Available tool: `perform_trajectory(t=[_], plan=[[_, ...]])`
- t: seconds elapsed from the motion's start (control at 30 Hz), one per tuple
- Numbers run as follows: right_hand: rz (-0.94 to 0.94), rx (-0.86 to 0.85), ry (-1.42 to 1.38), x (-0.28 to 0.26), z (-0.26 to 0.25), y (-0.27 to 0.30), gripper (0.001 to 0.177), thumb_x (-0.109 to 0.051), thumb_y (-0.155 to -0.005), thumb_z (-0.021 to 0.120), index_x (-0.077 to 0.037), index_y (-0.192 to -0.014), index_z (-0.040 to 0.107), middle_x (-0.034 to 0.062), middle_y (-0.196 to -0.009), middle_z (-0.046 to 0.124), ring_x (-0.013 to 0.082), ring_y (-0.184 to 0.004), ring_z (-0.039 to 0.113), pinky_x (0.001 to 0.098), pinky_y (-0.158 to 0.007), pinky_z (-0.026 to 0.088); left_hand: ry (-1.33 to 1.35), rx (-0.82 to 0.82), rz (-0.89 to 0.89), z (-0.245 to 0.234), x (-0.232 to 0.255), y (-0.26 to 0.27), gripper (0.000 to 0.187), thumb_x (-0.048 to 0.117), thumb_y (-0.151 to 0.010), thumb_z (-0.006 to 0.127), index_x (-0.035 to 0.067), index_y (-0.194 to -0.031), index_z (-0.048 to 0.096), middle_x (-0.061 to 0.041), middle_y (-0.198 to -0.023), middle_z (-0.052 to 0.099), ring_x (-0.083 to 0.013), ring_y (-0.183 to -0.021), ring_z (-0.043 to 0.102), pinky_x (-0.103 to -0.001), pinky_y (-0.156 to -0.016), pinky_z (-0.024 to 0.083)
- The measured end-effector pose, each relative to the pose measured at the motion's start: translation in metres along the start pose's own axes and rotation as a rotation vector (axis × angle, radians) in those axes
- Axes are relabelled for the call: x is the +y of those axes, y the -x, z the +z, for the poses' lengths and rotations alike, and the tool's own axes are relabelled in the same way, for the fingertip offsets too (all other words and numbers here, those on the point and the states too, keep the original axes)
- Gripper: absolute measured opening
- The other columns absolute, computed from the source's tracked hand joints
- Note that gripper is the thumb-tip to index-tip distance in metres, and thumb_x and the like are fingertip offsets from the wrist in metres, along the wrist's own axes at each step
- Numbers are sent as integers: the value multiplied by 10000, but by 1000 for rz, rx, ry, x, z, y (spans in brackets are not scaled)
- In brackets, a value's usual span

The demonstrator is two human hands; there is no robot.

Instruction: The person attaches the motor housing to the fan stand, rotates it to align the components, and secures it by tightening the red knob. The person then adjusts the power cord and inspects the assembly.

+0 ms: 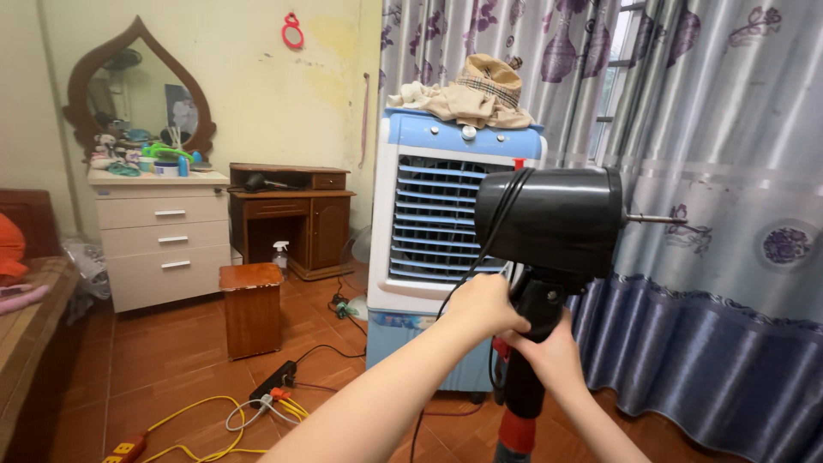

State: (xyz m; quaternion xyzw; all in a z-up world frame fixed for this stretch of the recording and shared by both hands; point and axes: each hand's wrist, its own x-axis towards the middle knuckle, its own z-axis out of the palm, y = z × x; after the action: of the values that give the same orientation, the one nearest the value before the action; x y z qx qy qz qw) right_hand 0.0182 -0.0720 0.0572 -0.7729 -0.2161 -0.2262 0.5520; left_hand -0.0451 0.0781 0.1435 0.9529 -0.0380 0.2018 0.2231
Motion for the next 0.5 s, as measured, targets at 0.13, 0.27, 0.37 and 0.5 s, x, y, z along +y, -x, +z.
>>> perform_trajectory(t=[0.13,0.27,0.37,0.5], plan=[[1,6,-146,-11,3,6,742,-207,-626,873,32,-1199,466,148,-924,738,244,-784,745,360,-709,603,-96,430,306,-33,22,1,233,309,-834,711,90,-887,767,-153,-902,769,-333,-819,734,-425,-732,587],[90,14,-85,-15,4,7,721,-208,-641,873,24,-1195,474,154,-898,752,256,-752,757,358,-701,601,-209,667,424,-67,35,-8,402,334,-877,694,121,-1216,654,-142,-1203,684,-314,-1080,670,-425,-863,576],[110,18,-49,-10,2,5,743,-237,-641,876,19,-1208,470,160,-913,755,254,-777,760,358,-730,597,-288,681,376,-79,45,-14,850,468,-751,790,148,-1453,433,-238,-1468,433,-459,-1277,464,-620,-975,451],[137,14,6,-5,2,-2,792,-260,-627,893,12,-1227,454,153,-970,746,248,-841,765,358,-779,591,-332,398,234,-85,50,-20,1222,608,-644,881,208,-1564,183,-301,-1572,209,-564,-1433,203,-803,-1029,262]])
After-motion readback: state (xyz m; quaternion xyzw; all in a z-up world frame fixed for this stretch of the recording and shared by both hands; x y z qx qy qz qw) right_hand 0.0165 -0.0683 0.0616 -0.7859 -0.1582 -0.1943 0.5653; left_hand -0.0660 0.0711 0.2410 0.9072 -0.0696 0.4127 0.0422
